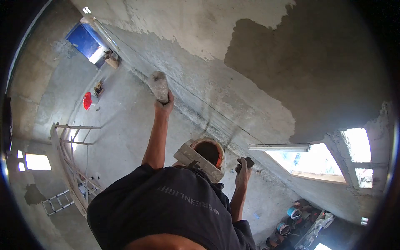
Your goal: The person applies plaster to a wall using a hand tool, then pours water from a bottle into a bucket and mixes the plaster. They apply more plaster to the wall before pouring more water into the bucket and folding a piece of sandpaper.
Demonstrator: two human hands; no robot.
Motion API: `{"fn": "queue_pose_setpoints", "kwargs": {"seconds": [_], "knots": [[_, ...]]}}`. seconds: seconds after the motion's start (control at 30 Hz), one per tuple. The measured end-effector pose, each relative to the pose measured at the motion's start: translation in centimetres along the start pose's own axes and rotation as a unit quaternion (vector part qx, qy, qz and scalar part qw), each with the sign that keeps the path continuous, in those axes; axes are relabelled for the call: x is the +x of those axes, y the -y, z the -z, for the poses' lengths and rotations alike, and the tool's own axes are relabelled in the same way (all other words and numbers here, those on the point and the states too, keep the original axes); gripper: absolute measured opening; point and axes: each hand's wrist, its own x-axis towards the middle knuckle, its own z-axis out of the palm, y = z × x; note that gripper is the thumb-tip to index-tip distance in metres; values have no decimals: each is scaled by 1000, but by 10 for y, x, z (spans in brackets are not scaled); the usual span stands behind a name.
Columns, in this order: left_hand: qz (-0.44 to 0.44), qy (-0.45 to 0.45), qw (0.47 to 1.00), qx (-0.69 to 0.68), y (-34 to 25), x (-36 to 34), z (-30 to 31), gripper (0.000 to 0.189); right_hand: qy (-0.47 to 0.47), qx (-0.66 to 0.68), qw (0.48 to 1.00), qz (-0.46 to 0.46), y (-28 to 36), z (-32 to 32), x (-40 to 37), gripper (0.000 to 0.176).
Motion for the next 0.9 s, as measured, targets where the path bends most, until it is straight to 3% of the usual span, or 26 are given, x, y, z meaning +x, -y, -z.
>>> {"fn": "queue_pose_setpoints", "kwargs": {"seconds": [0.07,0.1,0.13,0.17,0.23,0.27,0.3,0.33,0.37,0.43,0.47,0.57,0.63,0.7,0.83,0.9], "knots": [[-46,12,997,64,22,-21,-12,28,-8,1,1000,1,-3,6,5,19],[-206,-17,952,225,50,-57,-42,29,-7,2,1000,4,-3,4,7,19],[-353,-47,856,374,66,-77,-58,30,-6,1,1000,6,-2,4,7,19],[-350,-51,858,373,60,-72,-56,30,-6,-2,1000,7,-2,7,5,18],[-506,17,693,513,30,-50,-56,35,-3,-4,1000,6,-1,8,2,17],[-504,15,696,512,15,-42,-59,35,4,-1,1000,5,0,8,2,17],[-397,43,830,388,-4,-35,-63,36,4,-3,1000,6,-1,10,0,17],[-274,74,927,246,-17,-29,-67,37,3,-3,1000,13,-3,11,-1,16],[-275,80,926,244,-26,-20,-66,37,4,-1,1000,20,-5,10,1,16],[-199,91,970,111,-43,-1,-46,36,-3,-4,1000,17,-11,13,2,16],[-137,149,973,112,-48,6,-25,34,2,-4,1000,13,-13,14,3,16],[-144,103,974,139,-25,-21,-18,33,12,-16,1000,-3,-18,10,9,16],[-137,104,980,97,-46,-13,-14,32,15,-25,999,-15,-18,5,11,16],[-210,80,970,95,-60,-20,-26,30,22,-32,999,-10,-12,-1,11,17],[-263,100,951,127,-50,-41,-42,29,5,-41,999,-29,-18,-2,25,18],[-310,73,911,261,-32,-54,-46,31,22,-44,997,-51,-22,-1,34,19]]}}
